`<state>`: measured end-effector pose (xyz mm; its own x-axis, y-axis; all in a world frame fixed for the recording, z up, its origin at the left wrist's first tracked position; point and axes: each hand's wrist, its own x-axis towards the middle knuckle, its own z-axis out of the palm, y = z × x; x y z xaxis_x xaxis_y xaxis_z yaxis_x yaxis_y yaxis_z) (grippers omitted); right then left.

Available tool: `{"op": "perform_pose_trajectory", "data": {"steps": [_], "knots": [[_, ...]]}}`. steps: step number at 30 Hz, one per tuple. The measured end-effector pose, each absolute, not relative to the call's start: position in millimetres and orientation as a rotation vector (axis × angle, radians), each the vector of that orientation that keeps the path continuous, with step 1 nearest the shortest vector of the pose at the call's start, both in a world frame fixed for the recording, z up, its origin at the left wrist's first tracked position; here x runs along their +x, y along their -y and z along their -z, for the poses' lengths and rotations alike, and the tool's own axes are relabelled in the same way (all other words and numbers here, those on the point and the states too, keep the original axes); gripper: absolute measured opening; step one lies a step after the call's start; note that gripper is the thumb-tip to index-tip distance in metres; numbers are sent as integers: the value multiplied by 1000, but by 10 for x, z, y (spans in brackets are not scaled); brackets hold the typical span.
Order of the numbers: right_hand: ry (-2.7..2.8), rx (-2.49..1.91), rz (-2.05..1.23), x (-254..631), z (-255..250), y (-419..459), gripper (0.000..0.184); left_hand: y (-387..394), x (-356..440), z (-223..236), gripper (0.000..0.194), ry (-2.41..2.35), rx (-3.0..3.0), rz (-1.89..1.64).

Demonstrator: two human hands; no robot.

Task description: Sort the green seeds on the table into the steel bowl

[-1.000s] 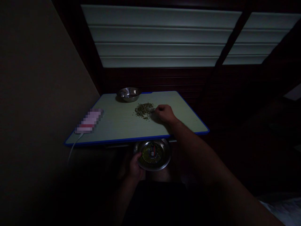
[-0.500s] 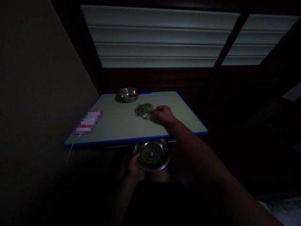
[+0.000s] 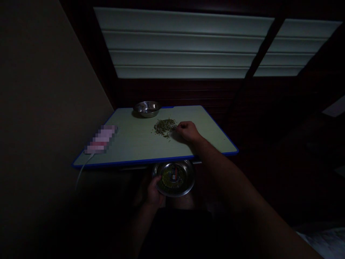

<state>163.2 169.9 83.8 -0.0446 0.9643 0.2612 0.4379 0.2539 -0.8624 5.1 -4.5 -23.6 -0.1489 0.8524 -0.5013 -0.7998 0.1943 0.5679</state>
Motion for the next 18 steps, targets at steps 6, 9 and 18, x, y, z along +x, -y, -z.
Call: {"op": "perform_pose_trajectory", "data": {"steps": [6, 9, 18], "knots": [[1637, -1317, -819, 1628, -840, -1696, 14, 37, 35, 252, 21, -966, 109, -1430], [1626, -1317, -825, 1625, -861, -1677, 15, 39, 34, 245, 18, -966, 94, -1422], [1657, -1307, -885, 1619, -891, -1630, 13, 51, 63, 183, 15, -1001, 61, -1419]]}}
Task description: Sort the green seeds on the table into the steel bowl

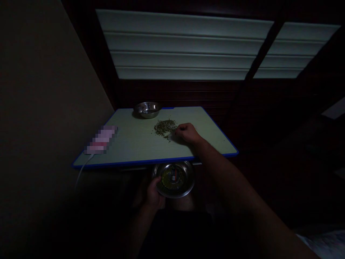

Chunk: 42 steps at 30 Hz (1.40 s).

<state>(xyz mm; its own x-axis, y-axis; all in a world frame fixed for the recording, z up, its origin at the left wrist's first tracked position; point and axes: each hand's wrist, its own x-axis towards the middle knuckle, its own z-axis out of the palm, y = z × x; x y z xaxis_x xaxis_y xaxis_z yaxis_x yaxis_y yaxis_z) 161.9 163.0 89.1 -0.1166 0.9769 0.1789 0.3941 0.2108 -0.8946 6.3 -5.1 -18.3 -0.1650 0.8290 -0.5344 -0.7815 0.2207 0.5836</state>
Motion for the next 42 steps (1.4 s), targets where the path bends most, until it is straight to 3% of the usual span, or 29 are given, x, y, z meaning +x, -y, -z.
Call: {"op": "perform_pose_trajectory", "data": {"steps": [14, 42], "knots": [[1646, -1306, -744, 1648, -837, -1698, 17, 57, 56, 192, 17, -964, 54, -1411], [1652, -1195, -902, 1633, -863, -1664, 13, 56, 27, 276, 21, -934, 86, -1419]]}}
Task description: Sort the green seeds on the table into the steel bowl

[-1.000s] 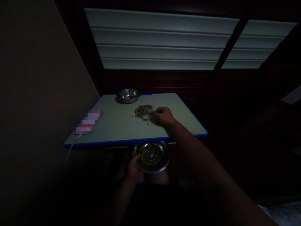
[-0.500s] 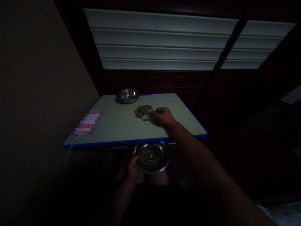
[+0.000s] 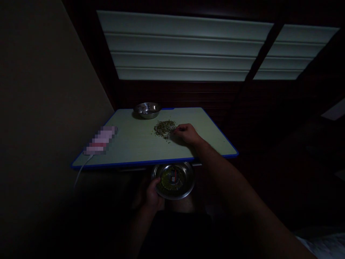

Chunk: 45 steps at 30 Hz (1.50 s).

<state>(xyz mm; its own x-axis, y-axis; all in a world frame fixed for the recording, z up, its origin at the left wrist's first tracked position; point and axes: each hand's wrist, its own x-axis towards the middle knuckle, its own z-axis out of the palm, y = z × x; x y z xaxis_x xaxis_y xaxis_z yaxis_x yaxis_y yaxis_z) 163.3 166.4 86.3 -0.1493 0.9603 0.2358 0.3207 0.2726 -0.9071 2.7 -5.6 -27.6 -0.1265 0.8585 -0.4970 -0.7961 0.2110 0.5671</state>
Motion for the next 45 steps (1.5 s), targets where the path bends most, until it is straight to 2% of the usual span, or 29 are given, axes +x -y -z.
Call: {"op": "perform_pose_trajectory", "data": {"steps": [10, 21, 33, 38, 45], "knots": [[1717, -1149, -944, 1644, -805, -1686, 12, 61, 37, 241, 33, -938, 82, -1437], [1733, -1128, -1078, 1647, -833, -1661, 12, 59, 28, 241, 30, -958, 93, -1424], [1627, -1343, -747, 1655, -839, -1686, 14, 65, 29, 245, 23, -925, 122, -1438], [1592, -1374, -627, 1670, -833, -1698, 17, 66, 26, 234, 26, -939, 90, -1424], [1621, -1335, -705, 1665, -831, -1700, 17, 74, 69, 107, 13, -985, 31, -1405]]}}
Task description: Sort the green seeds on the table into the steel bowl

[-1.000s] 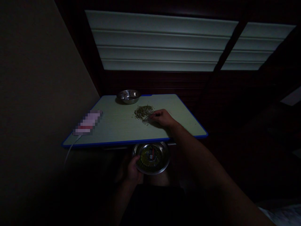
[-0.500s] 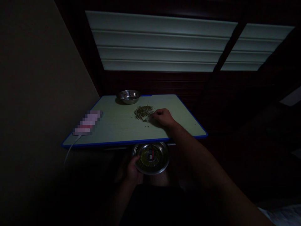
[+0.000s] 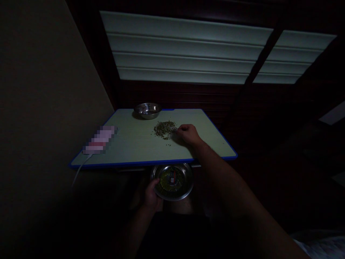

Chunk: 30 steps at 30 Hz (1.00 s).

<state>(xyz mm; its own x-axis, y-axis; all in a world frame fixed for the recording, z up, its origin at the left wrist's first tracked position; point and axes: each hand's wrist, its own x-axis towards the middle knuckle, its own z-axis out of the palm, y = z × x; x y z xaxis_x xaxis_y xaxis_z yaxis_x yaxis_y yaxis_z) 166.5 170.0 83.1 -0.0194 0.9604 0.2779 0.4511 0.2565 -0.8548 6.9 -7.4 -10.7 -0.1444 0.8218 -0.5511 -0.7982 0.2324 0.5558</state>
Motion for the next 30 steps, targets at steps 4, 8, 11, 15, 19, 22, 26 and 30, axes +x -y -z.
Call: {"op": "perform_pose_trajectory", "data": {"steps": [4, 8, 11, 15, 19, 22, 26, 30], "knots": [[1589, -1317, -737, 1662, -840, -1688, 16, 73, 74, 90, 17, -977, 47, -1424], [1609, -1330, -746, 1664, -857, -1679, 15, 67, 63, 132, 18, -993, 72, -1408], [1625, -1333, -764, 1666, -863, -1675, 14, 64, 61, 153, 14, -998, 70, -1411], [1645, -1315, -865, 1662, -872, -1649, 13, 67, 65, 159, 12, -1003, 60, -1403], [1665, -1317, -979, 1652, -888, -1619, 14, 71, 73, 135, 14, -993, 49, -1395], [1670, -1332, -924, 1651, -884, -1627, 13, 72, 78, 105, 14, -1001, 40, -1400], [1660, -1357, -804, 1663, -846, -1680, 14, 72, 80, 88, 14, -1024, 32, -1387], [1634, -1432, -661, 1683, -815, -1724, 16, 73, 83, 98, 13, -1006, 28, -1396]]}}
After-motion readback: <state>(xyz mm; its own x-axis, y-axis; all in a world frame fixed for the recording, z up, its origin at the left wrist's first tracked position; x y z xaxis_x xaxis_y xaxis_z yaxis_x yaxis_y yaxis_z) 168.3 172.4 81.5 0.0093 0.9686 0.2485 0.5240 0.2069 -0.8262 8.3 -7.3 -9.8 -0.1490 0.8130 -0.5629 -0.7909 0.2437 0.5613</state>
